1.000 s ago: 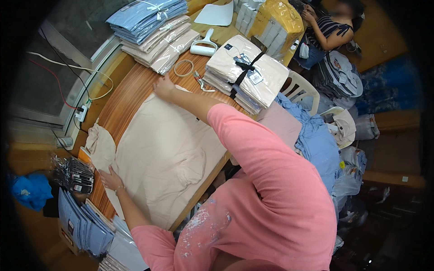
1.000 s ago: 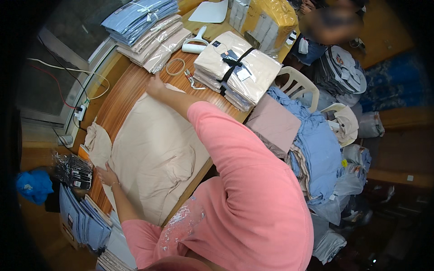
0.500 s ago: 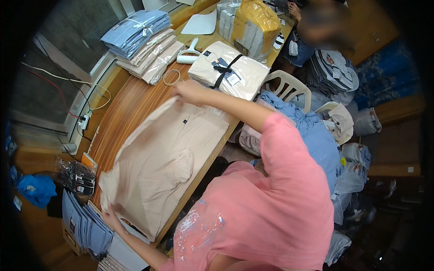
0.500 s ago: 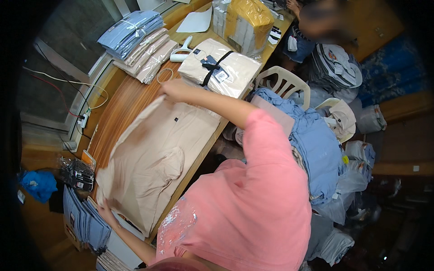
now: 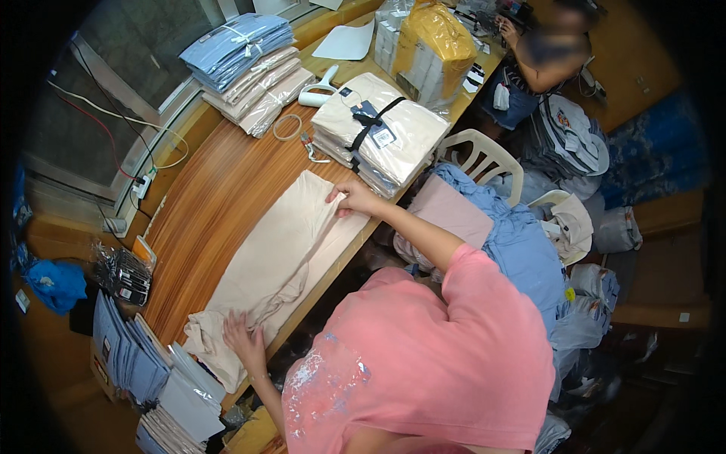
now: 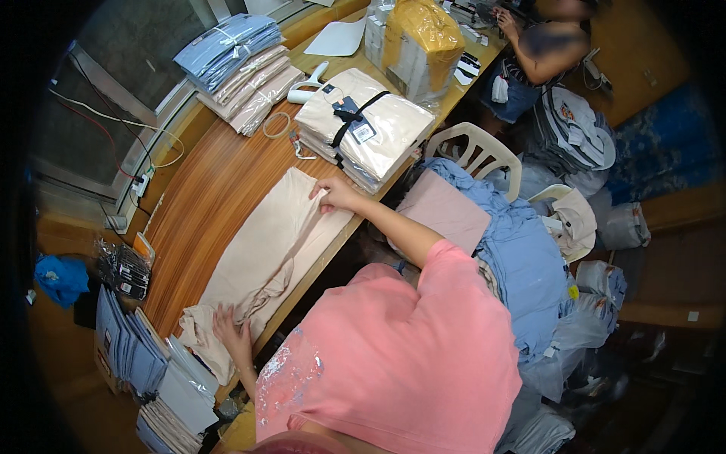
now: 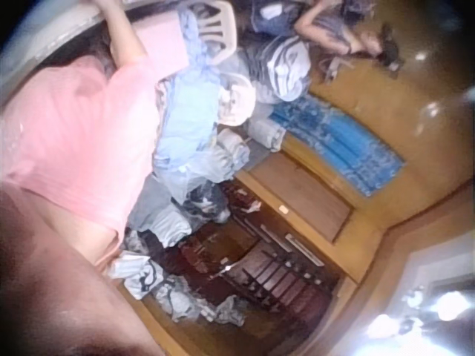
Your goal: The person organizes, ties, and packs folded shirts into plastic bags at a wooden table in a garment workshop.
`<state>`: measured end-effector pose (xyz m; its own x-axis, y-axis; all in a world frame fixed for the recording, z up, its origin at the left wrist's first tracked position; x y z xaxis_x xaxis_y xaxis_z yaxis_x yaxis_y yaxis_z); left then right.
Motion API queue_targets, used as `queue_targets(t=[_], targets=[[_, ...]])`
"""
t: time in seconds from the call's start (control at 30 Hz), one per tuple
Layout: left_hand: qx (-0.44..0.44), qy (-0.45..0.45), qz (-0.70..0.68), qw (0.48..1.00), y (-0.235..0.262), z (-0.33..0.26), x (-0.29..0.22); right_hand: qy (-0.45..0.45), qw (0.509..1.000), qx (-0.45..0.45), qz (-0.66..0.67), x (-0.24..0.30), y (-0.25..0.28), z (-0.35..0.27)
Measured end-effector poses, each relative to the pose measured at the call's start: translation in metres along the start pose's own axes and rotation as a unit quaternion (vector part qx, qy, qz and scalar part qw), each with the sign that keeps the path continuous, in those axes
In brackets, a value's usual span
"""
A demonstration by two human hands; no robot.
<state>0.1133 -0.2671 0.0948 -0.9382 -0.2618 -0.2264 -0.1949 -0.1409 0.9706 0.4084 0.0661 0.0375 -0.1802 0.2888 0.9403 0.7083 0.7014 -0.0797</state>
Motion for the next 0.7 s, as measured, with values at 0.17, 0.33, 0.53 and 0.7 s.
queue_targets(t=[0.17,0.33,0.53,0.7], targets=[[0.072,0.032,-0.003,0.997,-0.024,0.004,0.003,0.12,0.986,0.046,-0.108,0.01,0.008,0.003],[0.0,0.076,-0.013,0.997,-0.024,0.0,-0.009,0.17,0.961,0.011,-0.218,-0.01,0.01,0.006],[0.017,0.114,0.032,0.993,-0.031,-0.006,-0.002,0.198,0.954,0.017,-0.223,-0.018,0.012,0.01],[-0.009,0.089,0.062,0.994,-0.039,-0.006,-0.004,0.181,0.947,0.026,-0.265,-0.009,0.019,0.0]])
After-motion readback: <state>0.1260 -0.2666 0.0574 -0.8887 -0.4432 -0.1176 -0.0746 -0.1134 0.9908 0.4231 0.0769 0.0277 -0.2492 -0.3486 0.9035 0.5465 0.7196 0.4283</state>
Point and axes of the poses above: each hand's wrist, its own z-axis towards the middle knuckle, its own y-axis out of the back of the hand, x = y × z, the point moved 1 cm from there along z, towards the middle knuckle, and after that the axes turned 3 degrees about x, right-handed, at the moved point
